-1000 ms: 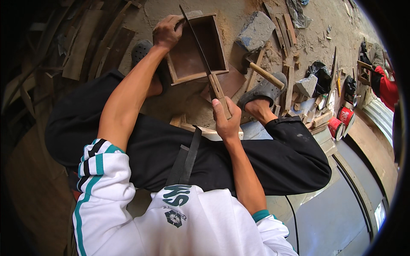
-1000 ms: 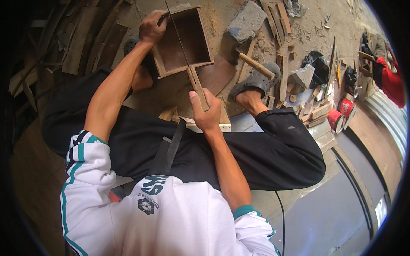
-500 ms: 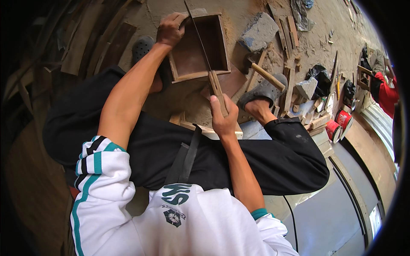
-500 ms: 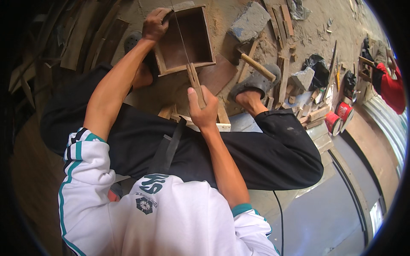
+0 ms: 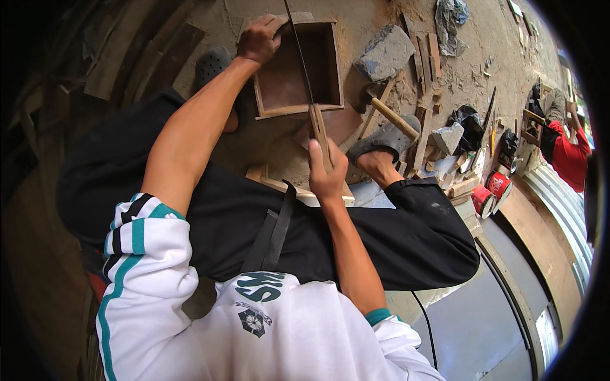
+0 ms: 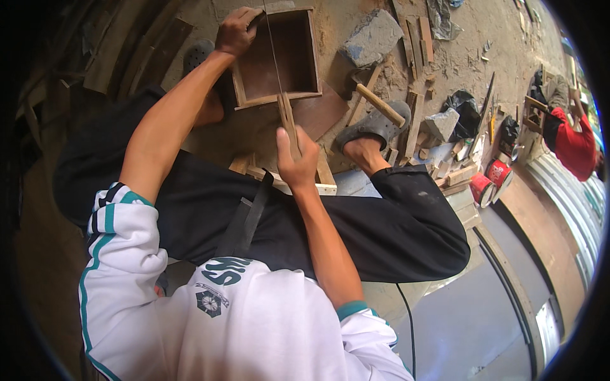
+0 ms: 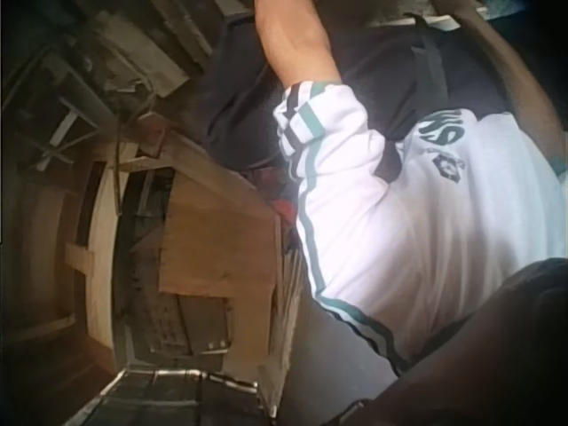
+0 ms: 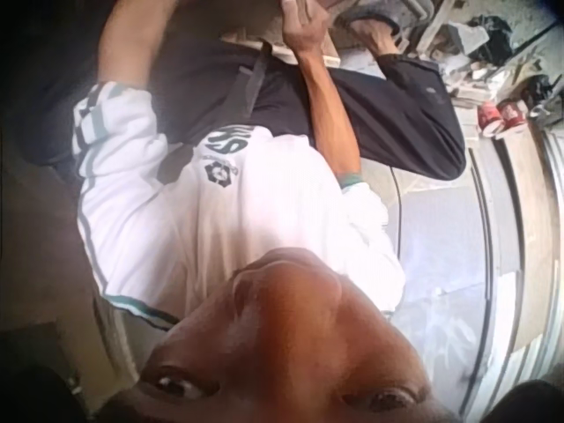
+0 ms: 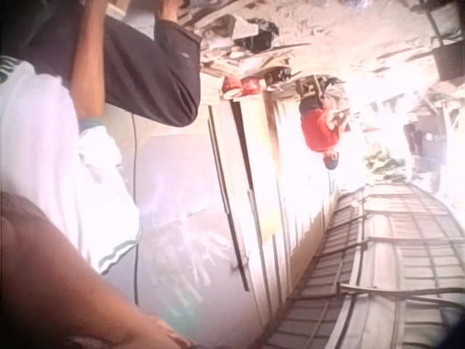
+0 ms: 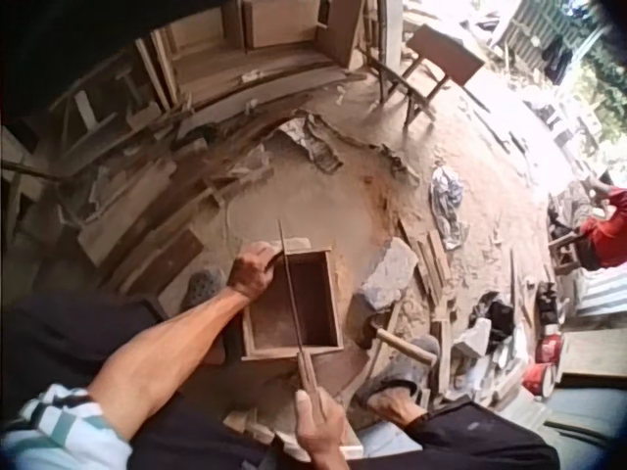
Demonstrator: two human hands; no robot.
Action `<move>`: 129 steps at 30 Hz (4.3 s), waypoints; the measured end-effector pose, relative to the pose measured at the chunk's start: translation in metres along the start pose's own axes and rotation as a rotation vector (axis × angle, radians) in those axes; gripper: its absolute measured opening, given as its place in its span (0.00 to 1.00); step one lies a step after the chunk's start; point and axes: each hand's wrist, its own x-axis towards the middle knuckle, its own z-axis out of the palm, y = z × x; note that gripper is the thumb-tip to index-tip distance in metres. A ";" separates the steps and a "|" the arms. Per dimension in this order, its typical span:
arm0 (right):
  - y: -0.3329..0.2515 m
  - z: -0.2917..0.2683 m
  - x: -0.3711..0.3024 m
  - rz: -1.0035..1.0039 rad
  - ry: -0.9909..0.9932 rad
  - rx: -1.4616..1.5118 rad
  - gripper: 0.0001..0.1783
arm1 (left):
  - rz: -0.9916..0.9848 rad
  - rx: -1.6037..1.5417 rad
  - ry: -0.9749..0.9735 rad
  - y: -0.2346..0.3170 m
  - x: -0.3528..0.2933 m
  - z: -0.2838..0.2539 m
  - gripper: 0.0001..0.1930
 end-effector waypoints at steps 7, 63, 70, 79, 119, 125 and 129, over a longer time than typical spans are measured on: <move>-0.009 -0.002 -0.018 -0.004 0.014 -0.004 0.17 | 0.006 0.044 0.053 -0.010 -0.005 0.013 0.19; -0.008 -0.008 0.013 0.117 0.023 0.291 0.19 | -0.106 0.037 0.172 -0.005 -0.017 0.010 0.09; -0.011 -0.008 0.013 0.138 0.023 0.374 0.18 | -0.120 0.051 0.157 -0.006 -0.016 0.009 0.09; -0.002 -0.007 0.008 0.162 0.006 0.353 0.19 | -0.121 0.036 0.144 -0.005 -0.014 0.011 0.09; -0.011 0.034 0.053 0.113 0.123 0.191 0.19 | -0.040 0.088 0.079 -0.004 -0.011 0.010 0.11; -0.029 0.008 0.002 0.240 0.076 0.290 0.19 | -0.039 0.128 0.087 -0.006 -0.014 0.004 0.12; -0.015 0.027 0.053 0.111 0.091 0.192 0.19 | -0.057 0.091 0.067 -0.001 -0.011 0.007 0.12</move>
